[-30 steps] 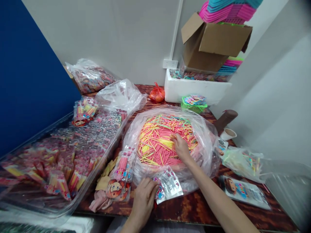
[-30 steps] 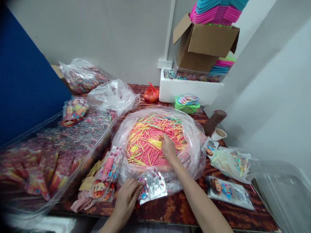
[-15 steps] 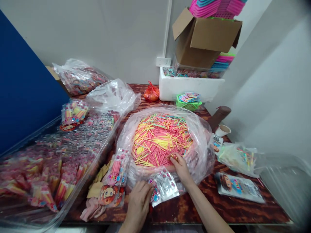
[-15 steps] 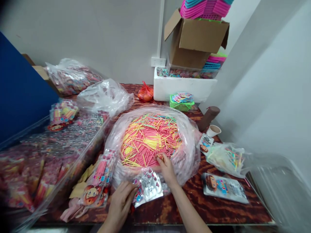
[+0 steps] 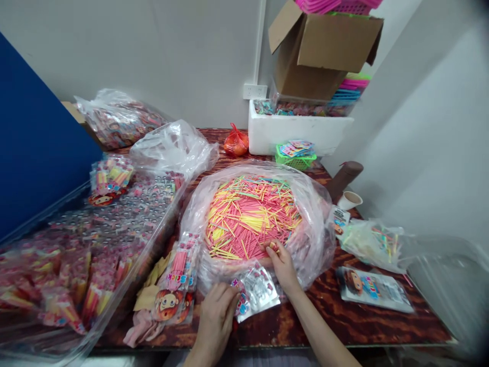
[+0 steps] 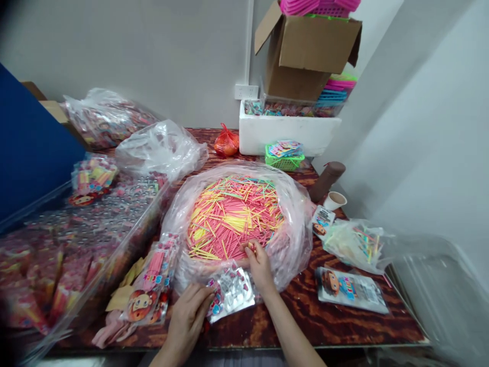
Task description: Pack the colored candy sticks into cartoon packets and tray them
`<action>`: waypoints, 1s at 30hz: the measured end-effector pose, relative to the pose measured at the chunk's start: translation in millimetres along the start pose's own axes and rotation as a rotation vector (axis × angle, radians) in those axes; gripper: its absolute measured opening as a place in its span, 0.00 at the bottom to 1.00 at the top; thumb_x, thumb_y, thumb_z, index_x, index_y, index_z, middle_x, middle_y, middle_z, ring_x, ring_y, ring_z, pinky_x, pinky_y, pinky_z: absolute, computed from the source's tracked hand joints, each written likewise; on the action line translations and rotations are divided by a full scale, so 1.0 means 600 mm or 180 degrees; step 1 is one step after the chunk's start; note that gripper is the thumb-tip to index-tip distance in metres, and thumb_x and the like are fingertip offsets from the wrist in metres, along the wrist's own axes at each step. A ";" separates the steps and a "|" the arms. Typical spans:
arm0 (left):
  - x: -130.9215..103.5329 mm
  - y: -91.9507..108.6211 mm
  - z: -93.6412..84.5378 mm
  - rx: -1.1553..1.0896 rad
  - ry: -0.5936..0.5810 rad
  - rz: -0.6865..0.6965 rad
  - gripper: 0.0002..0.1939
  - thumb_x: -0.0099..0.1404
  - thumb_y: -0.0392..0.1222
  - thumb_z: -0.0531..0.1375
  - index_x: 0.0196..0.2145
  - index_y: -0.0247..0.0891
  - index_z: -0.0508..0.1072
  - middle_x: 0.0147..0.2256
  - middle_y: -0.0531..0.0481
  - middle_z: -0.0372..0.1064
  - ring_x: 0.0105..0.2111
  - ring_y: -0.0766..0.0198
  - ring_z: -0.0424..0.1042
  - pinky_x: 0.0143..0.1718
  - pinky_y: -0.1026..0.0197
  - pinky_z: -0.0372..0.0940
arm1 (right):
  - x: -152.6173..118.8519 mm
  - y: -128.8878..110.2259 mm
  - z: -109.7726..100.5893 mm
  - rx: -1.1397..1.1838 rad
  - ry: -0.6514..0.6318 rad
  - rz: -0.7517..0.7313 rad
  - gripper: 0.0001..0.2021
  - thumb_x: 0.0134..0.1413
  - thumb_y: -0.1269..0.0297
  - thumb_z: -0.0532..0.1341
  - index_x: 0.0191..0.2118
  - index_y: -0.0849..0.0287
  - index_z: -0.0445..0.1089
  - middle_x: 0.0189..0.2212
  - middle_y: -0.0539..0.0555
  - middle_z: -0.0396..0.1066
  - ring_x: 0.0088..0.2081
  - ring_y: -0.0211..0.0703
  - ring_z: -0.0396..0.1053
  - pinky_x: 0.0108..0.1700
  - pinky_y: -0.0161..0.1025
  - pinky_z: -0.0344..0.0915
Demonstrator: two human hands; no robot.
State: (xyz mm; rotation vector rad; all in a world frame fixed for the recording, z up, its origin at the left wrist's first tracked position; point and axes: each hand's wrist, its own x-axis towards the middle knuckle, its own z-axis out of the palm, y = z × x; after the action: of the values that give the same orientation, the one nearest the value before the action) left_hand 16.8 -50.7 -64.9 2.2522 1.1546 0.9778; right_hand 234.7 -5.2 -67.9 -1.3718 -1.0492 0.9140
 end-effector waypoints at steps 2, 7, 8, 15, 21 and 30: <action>-0.001 -0.002 0.003 0.0059 0.0052 0.0062 0.08 0.70 0.37 0.53 0.42 0.40 0.72 0.32 0.49 0.70 0.32 0.61 0.69 0.34 0.61 0.64 | 0.000 0.000 0.001 0.0062 0.0014 0.0053 0.08 0.57 0.62 0.58 0.41 0.55 0.70 0.34 0.52 0.75 0.40 0.46 0.73 0.44 0.40 0.65; -0.004 -0.006 0.010 0.0163 0.0188 0.0121 0.08 0.70 0.39 0.54 0.44 0.40 0.71 0.34 0.48 0.72 0.34 0.61 0.71 0.35 0.61 0.65 | 0.000 0.002 0.000 0.0124 0.0065 0.0115 0.10 0.57 0.62 0.58 0.44 0.55 0.69 0.35 0.52 0.75 0.39 0.45 0.73 0.44 0.40 0.66; -0.003 -0.005 0.010 0.0165 0.0195 0.0114 0.08 0.70 0.39 0.54 0.44 0.40 0.71 0.34 0.48 0.72 0.34 0.61 0.71 0.35 0.61 0.65 | 0.000 0.002 0.000 0.0104 0.0064 0.0103 0.08 0.58 0.61 0.58 0.41 0.55 0.70 0.35 0.52 0.74 0.39 0.45 0.73 0.44 0.40 0.66; 0.015 0.012 -0.010 -0.0074 0.0047 -0.0134 0.06 0.70 0.38 0.53 0.36 0.40 0.70 0.30 0.51 0.70 0.31 0.63 0.71 0.33 0.63 0.64 | -0.003 0.005 0.002 -0.0017 0.0091 -0.0036 0.08 0.58 0.59 0.58 0.37 0.56 0.71 0.35 0.52 0.74 0.40 0.46 0.71 0.45 0.40 0.65; 0.025 0.021 -0.021 -0.0208 0.0001 -0.0150 0.06 0.70 0.37 0.52 0.36 0.40 0.67 0.30 0.50 0.68 0.31 0.63 0.69 0.33 0.63 0.64 | -0.003 0.005 0.004 -0.0031 0.0014 -0.0051 0.08 0.59 0.59 0.57 0.37 0.56 0.70 0.34 0.52 0.73 0.39 0.45 0.71 0.44 0.40 0.64; 0.045 0.041 -0.028 -0.0203 0.0052 0.0120 0.07 0.69 0.33 0.52 0.40 0.39 0.68 0.38 0.45 0.71 0.39 0.59 0.71 0.40 0.59 0.66 | -0.005 0.005 0.005 -0.0224 -0.0069 -0.0153 0.09 0.61 0.59 0.55 0.35 0.56 0.70 0.32 0.51 0.72 0.37 0.45 0.69 0.42 0.38 0.63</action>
State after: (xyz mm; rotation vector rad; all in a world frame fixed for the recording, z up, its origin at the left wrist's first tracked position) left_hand 28.0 -41.4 -27.3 2.2272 1.0759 1.0347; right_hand 231.2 -7.3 -71.5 -1.3915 -1.1356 0.8654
